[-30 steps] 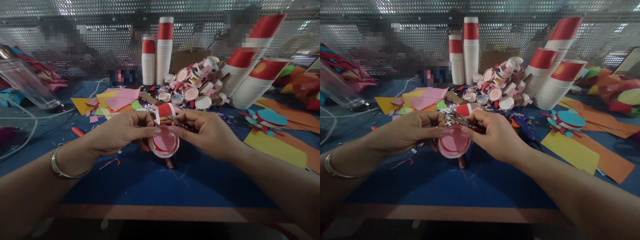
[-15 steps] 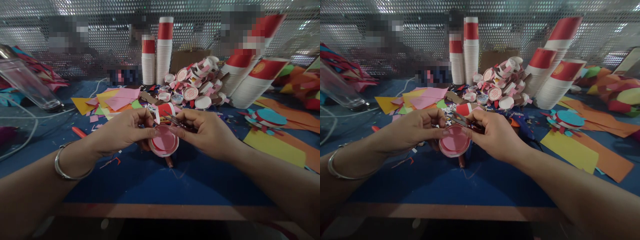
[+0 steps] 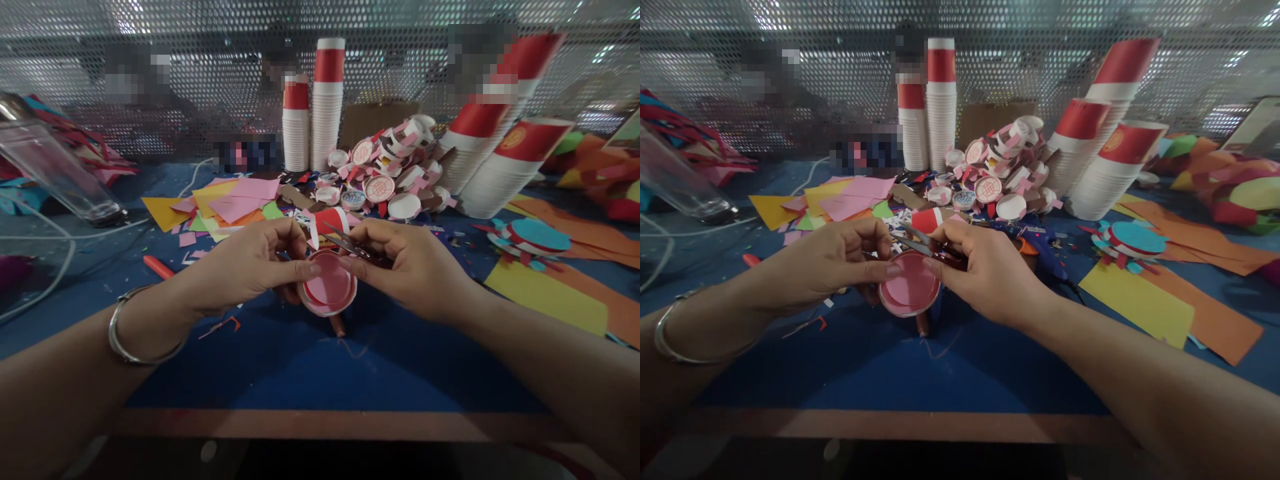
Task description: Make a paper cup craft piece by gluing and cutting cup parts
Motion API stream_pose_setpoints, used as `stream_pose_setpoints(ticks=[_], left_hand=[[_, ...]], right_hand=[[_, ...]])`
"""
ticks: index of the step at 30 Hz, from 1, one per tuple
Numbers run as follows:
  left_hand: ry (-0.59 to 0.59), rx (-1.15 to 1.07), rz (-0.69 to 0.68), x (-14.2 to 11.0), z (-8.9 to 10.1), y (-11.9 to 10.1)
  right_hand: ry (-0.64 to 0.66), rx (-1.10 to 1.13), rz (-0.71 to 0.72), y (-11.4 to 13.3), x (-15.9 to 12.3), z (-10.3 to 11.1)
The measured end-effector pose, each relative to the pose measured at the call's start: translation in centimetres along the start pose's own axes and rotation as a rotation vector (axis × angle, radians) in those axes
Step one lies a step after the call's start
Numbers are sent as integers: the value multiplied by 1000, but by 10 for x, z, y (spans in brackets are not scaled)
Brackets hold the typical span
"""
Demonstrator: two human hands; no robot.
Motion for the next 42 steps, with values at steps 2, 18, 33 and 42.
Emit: stream_pose_setpoints(ticks=[2, 18, 33, 42], left_hand=[[3, -9, 1, 0, 0, 0], [50, 32, -21, -4, 1, -5], [21, 73, -32, -8, 8, -12], [99, -165, 62, -3, -11, -4]], right_hand=[[0, 2, 3, 0, 0, 0], [-33, 5, -41, 2, 2, -3], [-46, 227, -60, 1, 3, -4], [-70, 161, 24, 1, 3, -5]])
Point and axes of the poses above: each hand's wrist, its own x-axis towards the middle knuckle, its own z-axis out of the back of the hand, y = z × x, the point moved 2 cm from there along x, towards the middle knuckle, and after that the axes turned 12 degrees about x, right-handed, at the moved point
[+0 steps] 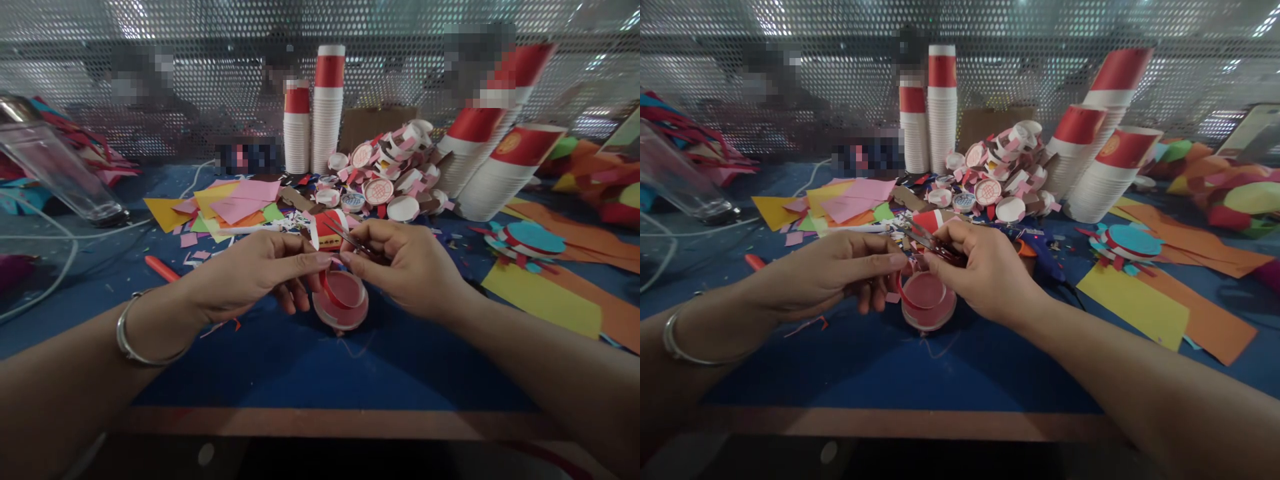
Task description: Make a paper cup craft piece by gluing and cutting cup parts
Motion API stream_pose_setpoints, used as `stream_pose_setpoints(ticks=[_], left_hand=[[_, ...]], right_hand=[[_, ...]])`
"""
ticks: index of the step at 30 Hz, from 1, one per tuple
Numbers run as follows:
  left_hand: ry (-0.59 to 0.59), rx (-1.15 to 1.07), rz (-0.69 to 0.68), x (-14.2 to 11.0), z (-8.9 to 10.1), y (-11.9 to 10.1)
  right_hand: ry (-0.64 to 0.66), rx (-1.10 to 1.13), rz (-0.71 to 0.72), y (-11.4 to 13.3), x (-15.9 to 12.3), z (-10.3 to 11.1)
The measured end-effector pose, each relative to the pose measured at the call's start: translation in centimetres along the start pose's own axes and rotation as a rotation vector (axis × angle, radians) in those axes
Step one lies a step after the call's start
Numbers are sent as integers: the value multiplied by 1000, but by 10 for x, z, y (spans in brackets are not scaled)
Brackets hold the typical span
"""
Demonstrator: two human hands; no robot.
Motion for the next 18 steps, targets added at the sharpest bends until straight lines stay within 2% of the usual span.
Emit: stream_pose_setpoints(ticks=[5, 8, 12, 18], left_hand=[[-20, -94, 29, 1, 1, 1], [-35, -101, -41, 0, 4, 0], [-141, -98, -141, -1, 7, -1], [-235, 31, -216, 2, 10, 1]], right_hand=[[-19, 33, 34, 1, -3, 0], [-26, 82, 34, 4, -3, 0], [-9, 133, -19, 10, -4, 1], [28, 235, -84, 12, -6, 3]])
Point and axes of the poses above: each hand's wrist, its own x-axis towards the middle knuckle, its own z-axis out of the back of the hand, y = z × x, the point moved 2 cm from there along x, towards the middle knuckle, and after that the axes turned 12 degrees about x, right-handed, at the moved point
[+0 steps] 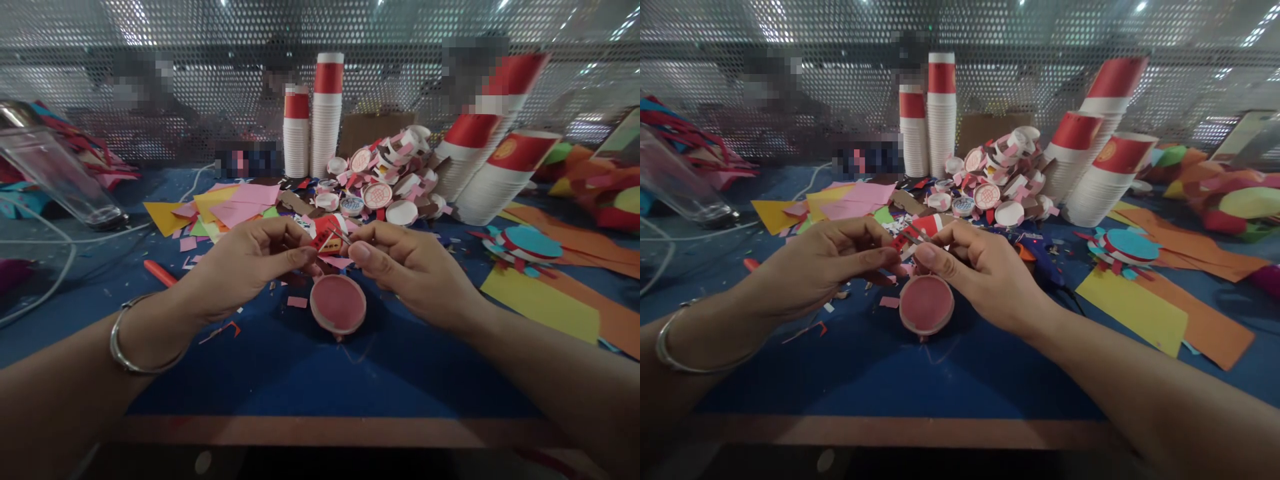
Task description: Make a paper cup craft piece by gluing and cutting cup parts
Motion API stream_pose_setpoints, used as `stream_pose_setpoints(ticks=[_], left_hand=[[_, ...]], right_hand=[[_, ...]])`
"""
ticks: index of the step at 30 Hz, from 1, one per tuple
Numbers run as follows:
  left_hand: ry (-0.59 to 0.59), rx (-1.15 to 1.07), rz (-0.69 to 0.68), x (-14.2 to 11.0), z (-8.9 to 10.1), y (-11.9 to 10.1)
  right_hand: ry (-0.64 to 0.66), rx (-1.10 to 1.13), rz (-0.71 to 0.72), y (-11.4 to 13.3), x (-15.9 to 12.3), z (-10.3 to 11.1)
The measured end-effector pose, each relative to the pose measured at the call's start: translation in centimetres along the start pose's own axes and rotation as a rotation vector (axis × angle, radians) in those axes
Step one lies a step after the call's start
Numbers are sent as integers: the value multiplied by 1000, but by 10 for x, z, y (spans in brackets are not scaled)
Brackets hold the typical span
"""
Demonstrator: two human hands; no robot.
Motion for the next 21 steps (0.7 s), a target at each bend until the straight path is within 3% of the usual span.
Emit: stream_pose_setpoints(ticks=[10, 21], left_hand=[[-209, 124, -84, 2, 6, 1], [-69, 106, -42, 0, 1, 4]], right_hand=[[63, -23, -128, -5, 0, 2], [79, -105, -131, -2, -1, 2]])
Point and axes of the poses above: each hand's wrist, its own x-axis towards the middle knuckle, its own z-axis out of the back of the hand, y = z × x, the point moved 2 cm from there along x, towards the middle knuckle, and after that the axes turned 12 degrees about x, right-handed, at the moved point
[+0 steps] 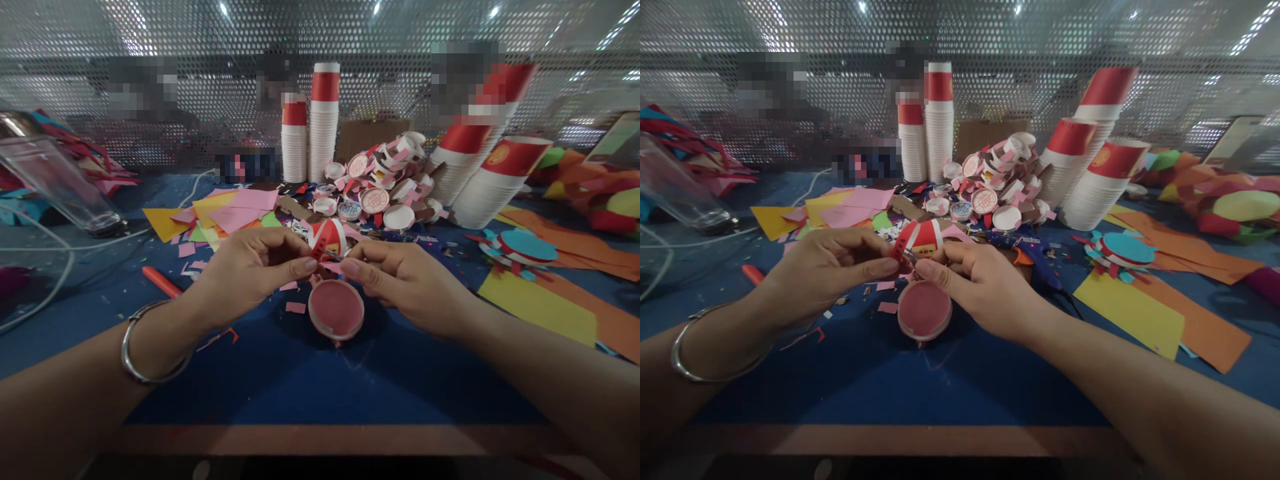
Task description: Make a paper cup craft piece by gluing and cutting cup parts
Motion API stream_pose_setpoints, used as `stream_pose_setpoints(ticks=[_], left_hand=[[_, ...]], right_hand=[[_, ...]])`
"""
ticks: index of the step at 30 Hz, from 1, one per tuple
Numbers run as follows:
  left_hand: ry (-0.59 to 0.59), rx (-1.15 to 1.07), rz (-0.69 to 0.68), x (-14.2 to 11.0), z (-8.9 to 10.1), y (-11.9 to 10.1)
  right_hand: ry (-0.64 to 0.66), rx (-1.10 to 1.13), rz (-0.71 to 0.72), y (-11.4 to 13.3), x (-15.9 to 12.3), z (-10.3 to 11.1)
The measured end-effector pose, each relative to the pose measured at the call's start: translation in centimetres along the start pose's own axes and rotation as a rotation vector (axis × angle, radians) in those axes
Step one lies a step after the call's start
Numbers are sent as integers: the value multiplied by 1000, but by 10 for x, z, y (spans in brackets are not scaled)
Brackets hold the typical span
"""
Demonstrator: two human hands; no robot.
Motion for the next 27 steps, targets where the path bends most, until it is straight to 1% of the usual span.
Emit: stream_pose_setpoints(ticks=[10, 14, 21, 27], left_hand=[[26, -9, -4, -2, -1, 1], [26, -30, 10, -2, -1, -1], [15, -9, 41, -2, 0, -8], [22, -24, 39, -2, 0, -8]], right_hand=[[18, -55, 46, 2, 0, -2], [20, -50, 41, 3, -1, -2], [8, -161, 43, 4, 0, 0], [9, -151, 41, 4, 0, -1]])
Point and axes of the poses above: each hand's wrist, its own x-axis towards the middle knuckle, its own z-axis out of the back of the hand, y = z × x, the point moved 2 cm from there along x, towards the middle knuckle, and after that the axes turned 12 degrees about x, right-handed, at the moved point
